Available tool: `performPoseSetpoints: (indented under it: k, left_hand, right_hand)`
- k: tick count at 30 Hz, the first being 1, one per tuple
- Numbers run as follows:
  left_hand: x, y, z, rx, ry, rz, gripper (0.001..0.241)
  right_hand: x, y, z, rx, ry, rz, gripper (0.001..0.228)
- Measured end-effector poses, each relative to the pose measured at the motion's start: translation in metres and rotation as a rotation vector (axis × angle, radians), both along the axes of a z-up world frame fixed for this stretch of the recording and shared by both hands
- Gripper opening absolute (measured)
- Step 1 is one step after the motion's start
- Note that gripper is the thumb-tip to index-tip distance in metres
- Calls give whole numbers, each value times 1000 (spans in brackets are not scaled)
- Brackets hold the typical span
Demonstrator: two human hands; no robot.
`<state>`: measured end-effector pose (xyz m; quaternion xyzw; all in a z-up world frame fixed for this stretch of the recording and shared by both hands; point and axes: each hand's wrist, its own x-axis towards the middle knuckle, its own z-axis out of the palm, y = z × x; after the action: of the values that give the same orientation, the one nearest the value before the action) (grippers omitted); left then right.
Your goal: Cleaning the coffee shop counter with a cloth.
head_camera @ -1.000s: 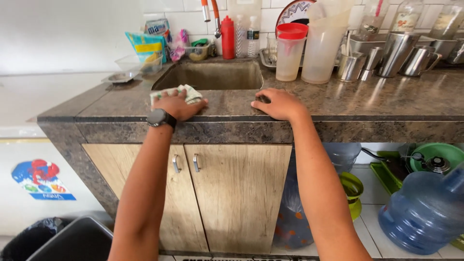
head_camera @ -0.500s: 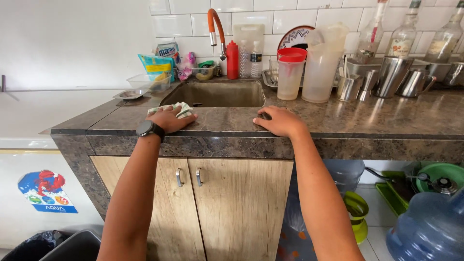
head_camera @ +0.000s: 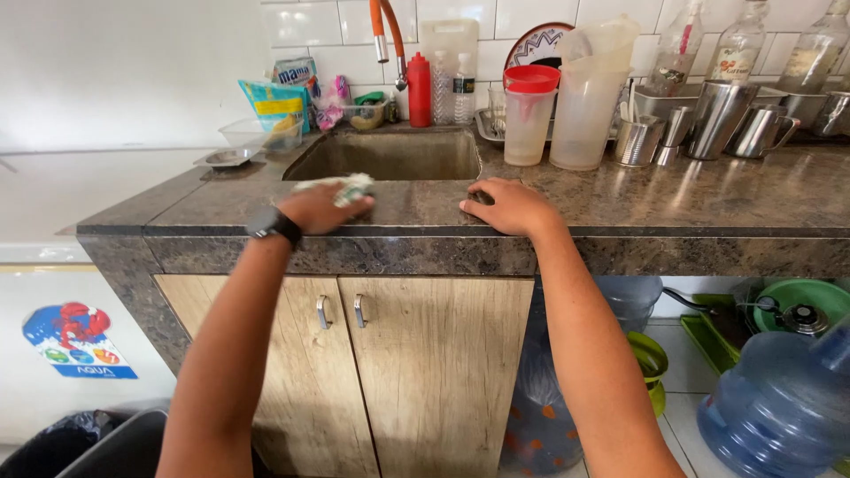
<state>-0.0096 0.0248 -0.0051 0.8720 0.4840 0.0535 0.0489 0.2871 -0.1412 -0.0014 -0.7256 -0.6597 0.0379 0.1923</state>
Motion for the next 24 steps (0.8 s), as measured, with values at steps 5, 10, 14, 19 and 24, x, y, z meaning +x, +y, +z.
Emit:
performPoseSetpoints:
  k: [5,10,14,19,24]
  left_hand:
    - [-16,50,-13,96,210,90,75]
    - [27,-62,11,37,67,-48,77]
    - [22,-76,1,68,-82,-234,89]
    - [-3,-31,6,-42,-120,59,92]
    - [18,37,-23,53,43,60,93]
  right_hand:
    - [2,5,0,-11,-12,-27,77]
    - [2,4,0,-13,-47,-32,75]
    - [3,4,-1,-11,-43,-21,75]
    - [-1,1,0,-13,-18,-14,68]
    - [7,11,-5,2,-57,-44,66]
